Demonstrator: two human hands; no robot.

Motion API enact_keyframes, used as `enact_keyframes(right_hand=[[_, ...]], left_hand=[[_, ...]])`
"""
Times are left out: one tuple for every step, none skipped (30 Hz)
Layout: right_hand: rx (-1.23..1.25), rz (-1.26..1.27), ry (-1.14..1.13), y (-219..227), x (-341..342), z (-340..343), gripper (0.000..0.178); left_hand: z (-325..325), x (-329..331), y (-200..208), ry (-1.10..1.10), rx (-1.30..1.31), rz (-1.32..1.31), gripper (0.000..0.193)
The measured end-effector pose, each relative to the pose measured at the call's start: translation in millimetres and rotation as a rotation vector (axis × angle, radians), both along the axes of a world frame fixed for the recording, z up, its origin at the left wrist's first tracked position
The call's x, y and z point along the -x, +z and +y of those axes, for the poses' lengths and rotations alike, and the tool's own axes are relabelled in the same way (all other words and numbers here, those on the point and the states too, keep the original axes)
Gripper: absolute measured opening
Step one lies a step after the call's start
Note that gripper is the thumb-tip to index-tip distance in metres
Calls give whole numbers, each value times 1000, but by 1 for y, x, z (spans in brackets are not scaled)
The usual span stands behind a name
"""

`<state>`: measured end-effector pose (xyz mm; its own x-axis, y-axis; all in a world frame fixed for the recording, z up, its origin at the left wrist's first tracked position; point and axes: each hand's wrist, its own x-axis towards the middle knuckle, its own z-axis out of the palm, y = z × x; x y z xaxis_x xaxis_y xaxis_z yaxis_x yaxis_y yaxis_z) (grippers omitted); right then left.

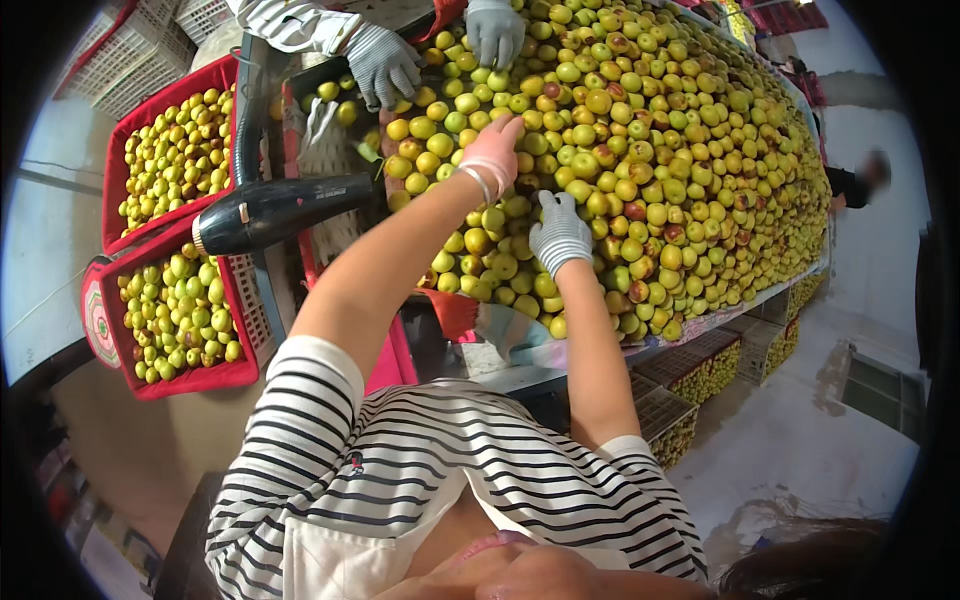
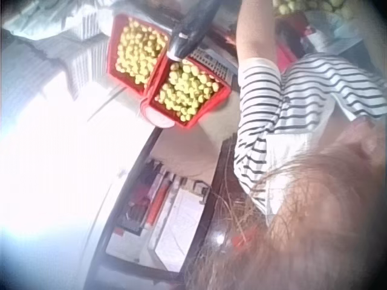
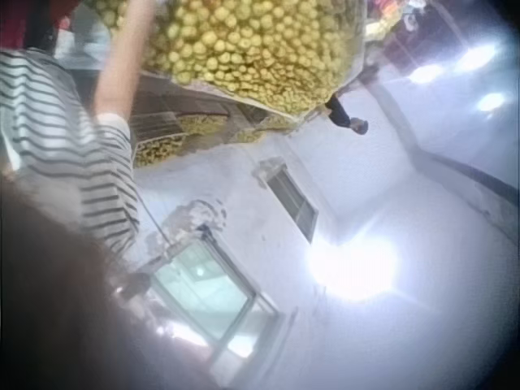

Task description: The person sorts green citrus fruits by hand from a large pile on a table into red plastic crates. They repeatedly pick up fruits, inspect them, and place them into the crates while wearing gloves.

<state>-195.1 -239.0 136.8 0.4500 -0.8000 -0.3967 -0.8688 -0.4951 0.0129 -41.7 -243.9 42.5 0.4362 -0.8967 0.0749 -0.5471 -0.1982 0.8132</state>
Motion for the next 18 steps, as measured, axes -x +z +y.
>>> enact_keyframes(right_hand=[[-62, -87, -63, 2, 5, -2, 47], [-60, -252, -99, -5, 18, -3, 45], [-86, -436, -105, -18, 34, -9, 45], [-124, -630, -104, -36, 47, -12, 45], [-184, -770, -189, -46, 60, -13, 43], [-246, -910, -272, -56, 72, -12, 42], [-527, -1085, -542, -37, 73, -5, 39], [-590, -1211, -556, -40, 78, -6, 33], [-605, -1256, -601, -41, 77, -4, 33], [-607, -1303, -643, -35, 76, -3, 33], [-614, -1262, -692, -28, 74, 0, 33], [-475, -1230, -576, -31, 70, 0, 34], [-340, -1189, -468, -38, 67, 4, 34], [-216, -1146, -353, -36, 54, 10, 35], [-81, -1115, -123, -31, 41, 20, 38], [-26, -1038, 6, -23, 25, 34, 39], [47, -1076, 186, -26, 10, 45, 38], [16, -1110, 228, -29, -4, 60, 36]], left_hand=[[-6, 1, 7, -47, -63, -129, 53], [-12, 1, 21, -103, -124, -260, 52], [-18, 2, 30, -156, -191, -278, 50], [-19, 0, 35, -202, -272, -303, 49], [-20, 1, 36, -255, -348, -322, 47], [-19, 2, 34, -260, -327, -319, 44], [-15, 4, 28, -270, -309, -314, 40], [-8, 4, 23, -276, -292, -309, 37], [2, 4, 18, -193, -246, -200, 26], [10, 1, 8, -160, -138, -164, 21], [21, 1, 11, -76, -75, -39, 19], [36, 6, 15, 10, -13, 86, 17], [52, 15, 13, 58, 17, 209, 18], [68, 22, 13, 116, 44, 327, 22], [85, 25, 14, 46, -71, 449, 31], [102, 29, 16, -29, -186, 574, 40], [118, 37, 16, 55, -205, 1015, 47], [132, 38, 14, 155, -216, 1451, 54]])
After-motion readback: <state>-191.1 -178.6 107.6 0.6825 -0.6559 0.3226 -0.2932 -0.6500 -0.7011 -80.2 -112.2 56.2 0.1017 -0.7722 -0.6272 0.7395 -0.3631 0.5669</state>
